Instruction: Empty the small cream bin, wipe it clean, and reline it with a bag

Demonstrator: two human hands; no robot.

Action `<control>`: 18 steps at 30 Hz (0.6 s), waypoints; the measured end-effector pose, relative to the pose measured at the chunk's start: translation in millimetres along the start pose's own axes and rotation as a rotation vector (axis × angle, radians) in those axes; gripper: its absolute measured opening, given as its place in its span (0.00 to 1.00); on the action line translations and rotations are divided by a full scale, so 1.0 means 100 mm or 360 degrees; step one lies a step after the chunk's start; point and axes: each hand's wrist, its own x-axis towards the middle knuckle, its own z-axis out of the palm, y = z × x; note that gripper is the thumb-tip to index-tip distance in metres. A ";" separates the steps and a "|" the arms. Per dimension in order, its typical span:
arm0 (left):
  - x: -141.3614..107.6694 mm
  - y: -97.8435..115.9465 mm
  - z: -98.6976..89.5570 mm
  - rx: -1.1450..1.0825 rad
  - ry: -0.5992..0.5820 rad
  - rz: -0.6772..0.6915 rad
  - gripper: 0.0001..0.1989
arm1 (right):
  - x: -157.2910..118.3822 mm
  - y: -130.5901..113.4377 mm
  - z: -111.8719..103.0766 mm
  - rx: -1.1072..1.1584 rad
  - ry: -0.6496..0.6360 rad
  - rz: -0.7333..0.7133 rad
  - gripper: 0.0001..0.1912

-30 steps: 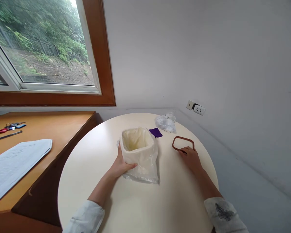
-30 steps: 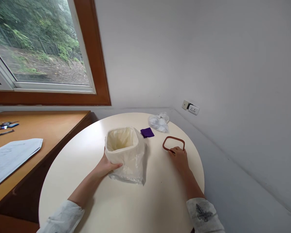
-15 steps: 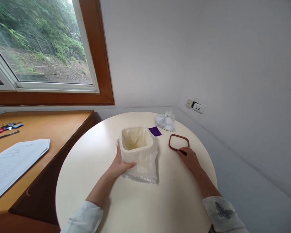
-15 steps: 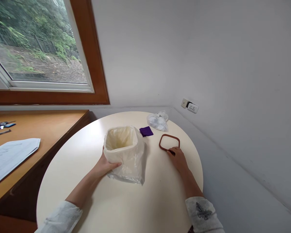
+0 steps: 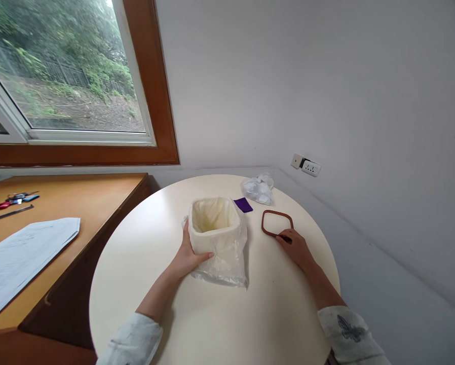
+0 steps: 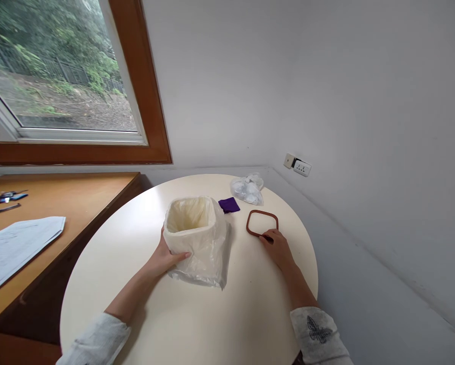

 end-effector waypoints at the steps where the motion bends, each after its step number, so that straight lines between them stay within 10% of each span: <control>1: 0.00 -0.01 0.00 0.0000 -0.0007 0.0034 0.61 | 0.00 -0.01 0.00 0.0005 -0.0002 0.0004 0.11; 18: 0.01 -0.05 -0.03 0.0024 -0.0030 0.0036 0.60 | -0.02 -0.05 0.12 0.0166 -0.0061 -0.0098 0.12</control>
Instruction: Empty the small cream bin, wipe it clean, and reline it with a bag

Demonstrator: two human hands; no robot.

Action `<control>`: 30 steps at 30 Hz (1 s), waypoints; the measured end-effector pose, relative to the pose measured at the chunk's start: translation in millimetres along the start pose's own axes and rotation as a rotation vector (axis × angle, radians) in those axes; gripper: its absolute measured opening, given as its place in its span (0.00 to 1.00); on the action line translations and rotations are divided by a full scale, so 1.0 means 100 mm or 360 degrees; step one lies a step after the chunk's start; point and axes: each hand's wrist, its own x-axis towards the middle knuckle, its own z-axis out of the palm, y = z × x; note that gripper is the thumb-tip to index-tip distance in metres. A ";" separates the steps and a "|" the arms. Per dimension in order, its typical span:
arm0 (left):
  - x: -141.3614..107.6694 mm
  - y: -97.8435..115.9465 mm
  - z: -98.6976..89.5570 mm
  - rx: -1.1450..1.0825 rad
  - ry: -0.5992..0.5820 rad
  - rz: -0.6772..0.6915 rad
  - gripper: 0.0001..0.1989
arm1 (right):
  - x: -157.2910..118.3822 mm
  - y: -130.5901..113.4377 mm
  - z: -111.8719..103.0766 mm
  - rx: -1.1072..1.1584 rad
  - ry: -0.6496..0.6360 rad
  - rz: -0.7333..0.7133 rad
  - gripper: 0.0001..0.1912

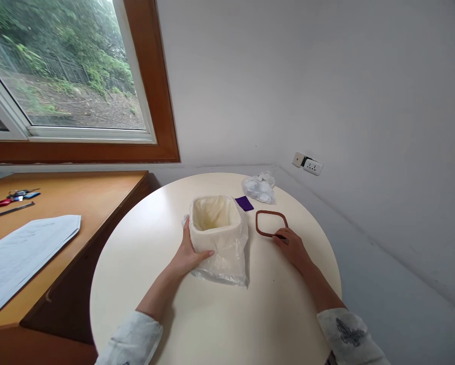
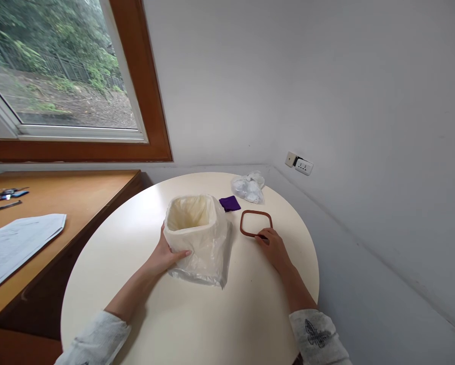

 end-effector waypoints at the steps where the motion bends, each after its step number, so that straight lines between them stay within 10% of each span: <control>1: 0.00 0.00 0.00 0.0007 -0.0002 -0.0007 0.60 | 0.00 -0.01 0.01 0.0003 -0.0009 -0.0010 0.12; 30: 0.02 -0.01 -0.04 0.0068 0.0016 -0.0004 0.53 | -0.01 -0.03 0.01 -0.0141 -0.0024 -0.0081 0.10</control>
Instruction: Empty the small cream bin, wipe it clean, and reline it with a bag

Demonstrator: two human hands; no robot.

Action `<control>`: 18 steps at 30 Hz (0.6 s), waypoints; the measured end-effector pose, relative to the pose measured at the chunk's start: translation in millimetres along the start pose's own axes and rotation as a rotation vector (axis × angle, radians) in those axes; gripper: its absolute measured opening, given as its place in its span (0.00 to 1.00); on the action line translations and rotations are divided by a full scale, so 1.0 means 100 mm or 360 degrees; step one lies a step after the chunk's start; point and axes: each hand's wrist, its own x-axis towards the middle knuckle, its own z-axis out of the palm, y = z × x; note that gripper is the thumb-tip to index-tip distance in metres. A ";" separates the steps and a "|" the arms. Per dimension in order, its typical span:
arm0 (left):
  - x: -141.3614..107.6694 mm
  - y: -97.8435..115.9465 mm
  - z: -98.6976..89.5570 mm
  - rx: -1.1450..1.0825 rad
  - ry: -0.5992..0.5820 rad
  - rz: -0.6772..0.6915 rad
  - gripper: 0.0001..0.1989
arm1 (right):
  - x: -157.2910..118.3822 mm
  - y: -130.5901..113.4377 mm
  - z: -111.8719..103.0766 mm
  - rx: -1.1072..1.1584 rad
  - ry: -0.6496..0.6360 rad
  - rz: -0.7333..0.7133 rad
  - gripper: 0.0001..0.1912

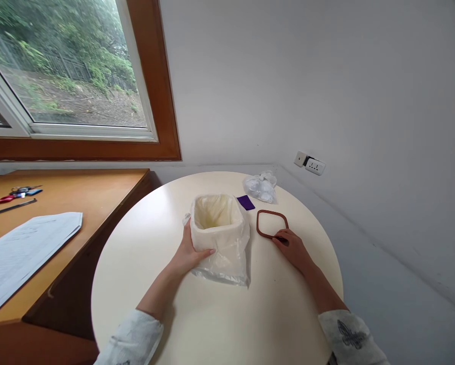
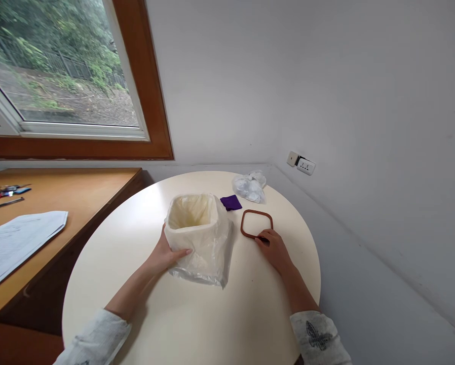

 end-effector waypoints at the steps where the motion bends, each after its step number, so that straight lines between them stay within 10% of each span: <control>1: 0.00 0.00 0.00 -0.0002 -0.0003 0.0005 0.52 | 0.00 0.00 0.00 -0.0007 0.0005 -0.0004 0.10; 18: 0.00 0.09 -0.11 -0.0057 -0.0076 -0.0015 0.51 | 0.03 0.08 0.04 -0.0133 0.0172 -0.0145 0.11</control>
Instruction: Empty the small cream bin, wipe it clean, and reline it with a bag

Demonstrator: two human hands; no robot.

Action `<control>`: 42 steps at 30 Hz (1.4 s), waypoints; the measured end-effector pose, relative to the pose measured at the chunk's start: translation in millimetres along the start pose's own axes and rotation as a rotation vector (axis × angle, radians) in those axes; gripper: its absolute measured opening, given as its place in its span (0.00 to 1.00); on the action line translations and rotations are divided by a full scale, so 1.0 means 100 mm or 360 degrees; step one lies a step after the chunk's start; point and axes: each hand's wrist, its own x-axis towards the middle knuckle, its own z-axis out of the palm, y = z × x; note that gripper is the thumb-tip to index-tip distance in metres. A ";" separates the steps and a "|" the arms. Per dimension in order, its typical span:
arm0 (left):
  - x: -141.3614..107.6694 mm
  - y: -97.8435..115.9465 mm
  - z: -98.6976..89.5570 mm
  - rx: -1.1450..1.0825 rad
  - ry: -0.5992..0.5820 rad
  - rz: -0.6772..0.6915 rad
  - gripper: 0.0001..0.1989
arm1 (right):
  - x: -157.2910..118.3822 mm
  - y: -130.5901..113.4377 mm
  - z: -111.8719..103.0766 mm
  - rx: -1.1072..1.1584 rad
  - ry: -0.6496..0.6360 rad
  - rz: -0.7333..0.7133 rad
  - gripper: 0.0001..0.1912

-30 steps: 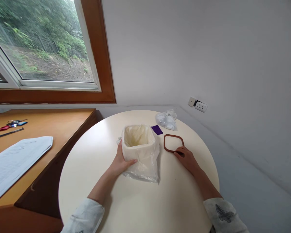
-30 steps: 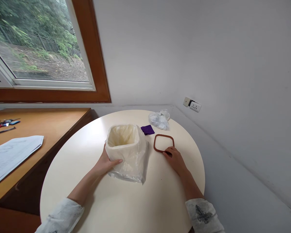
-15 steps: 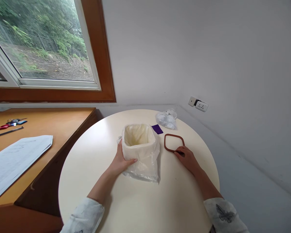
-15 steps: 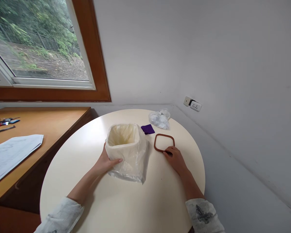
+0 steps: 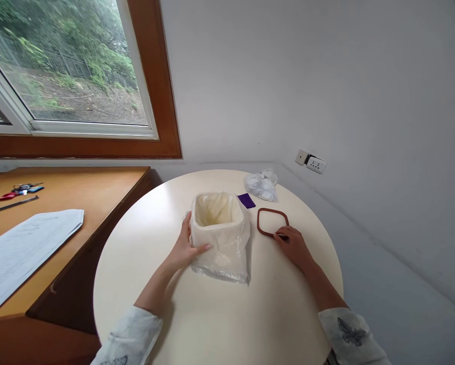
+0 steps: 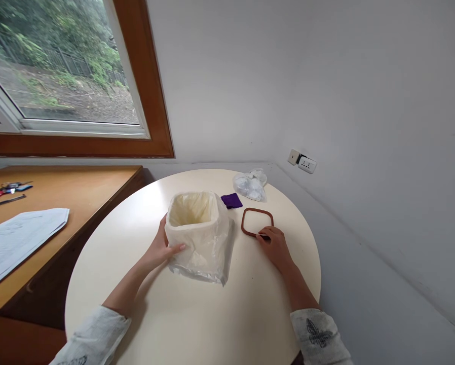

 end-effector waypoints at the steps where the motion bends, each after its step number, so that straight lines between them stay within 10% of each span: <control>1: 0.00 0.02 -0.02 -0.0026 -0.0003 0.0020 0.50 | 0.00 0.02 0.01 -0.0022 0.0011 -0.0009 0.11; 11: 0.09 -0.09 -0.17 -0.0168 0.0575 -0.0004 0.22 | -0.02 -0.08 0.04 -0.0108 0.0114 -0.0074 0.10; 16: 0.12 -0.20 -0.26 0.0481 0.0922 -0.0262 0.19 | -0.09 -0.48 0.16 -0.0124 -0.0015 -0.0116 0.11; 27: 0.09 -0.33 -0.07 0.1637 0.0526 -0.0559 0.32 | -0.14 -0.85 0.53 -0.0339 -0.0173 0.0050 0.11; 42: 0.06 -0.21 -0.18 0.0476 0.0689 -0.0494 0.13 | 0.02 -0.91 0.44 0.0947 -0.0134 0.0497 0.09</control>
